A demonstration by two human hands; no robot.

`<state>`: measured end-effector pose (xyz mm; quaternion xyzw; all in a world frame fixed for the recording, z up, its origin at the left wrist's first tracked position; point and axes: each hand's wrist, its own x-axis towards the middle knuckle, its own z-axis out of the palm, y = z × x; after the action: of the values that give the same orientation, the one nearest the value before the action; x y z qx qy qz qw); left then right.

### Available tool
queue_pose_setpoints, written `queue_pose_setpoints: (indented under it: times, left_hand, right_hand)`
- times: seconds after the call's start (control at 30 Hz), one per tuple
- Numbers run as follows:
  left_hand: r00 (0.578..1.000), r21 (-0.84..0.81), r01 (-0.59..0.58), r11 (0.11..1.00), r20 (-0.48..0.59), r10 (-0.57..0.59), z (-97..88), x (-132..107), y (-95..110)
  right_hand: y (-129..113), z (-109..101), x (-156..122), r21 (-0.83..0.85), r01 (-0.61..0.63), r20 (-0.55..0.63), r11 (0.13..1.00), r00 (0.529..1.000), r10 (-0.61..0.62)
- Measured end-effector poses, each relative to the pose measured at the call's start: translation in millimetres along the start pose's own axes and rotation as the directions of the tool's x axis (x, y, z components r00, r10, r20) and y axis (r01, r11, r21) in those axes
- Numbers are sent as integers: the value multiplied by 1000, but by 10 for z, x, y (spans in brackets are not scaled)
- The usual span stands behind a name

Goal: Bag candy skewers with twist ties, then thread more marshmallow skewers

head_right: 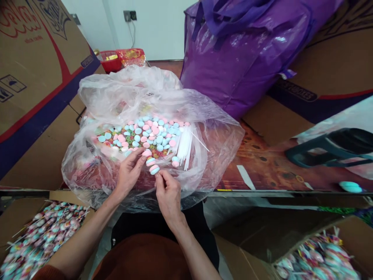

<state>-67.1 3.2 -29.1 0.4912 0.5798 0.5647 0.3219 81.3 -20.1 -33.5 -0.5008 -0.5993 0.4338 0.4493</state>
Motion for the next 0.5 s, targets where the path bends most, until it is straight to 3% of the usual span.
queue_pose_setpoints:
  times: [0.17,0.27,0.37,0.43,0.5]
  left_hand:
    - [1000,35,5,999,0,-5,-11,-19,76]
    - [999,21,34,999,36,-35,-2,9,154]
    - [999,7,45,999,18,-46,-24,57,223]
    - [998,38,41,998,-45,-40,-71,96,237]
    - [994,93,22,995,-107,-12,-145,138,213]
  right_hand:
    - [-68,-89,-57,-27,21,1,999,1000,-21]
    - [-61,-331,-68,-62,47,-81,997,995,-52]
    - [20,-808,-57,-163,67,-303,984,946,-115]
    - [148,-1245,-5,-272,15,-484,962,862,-150]
    - [349,-1719,118,-443,-74,-582,893,782,-223]
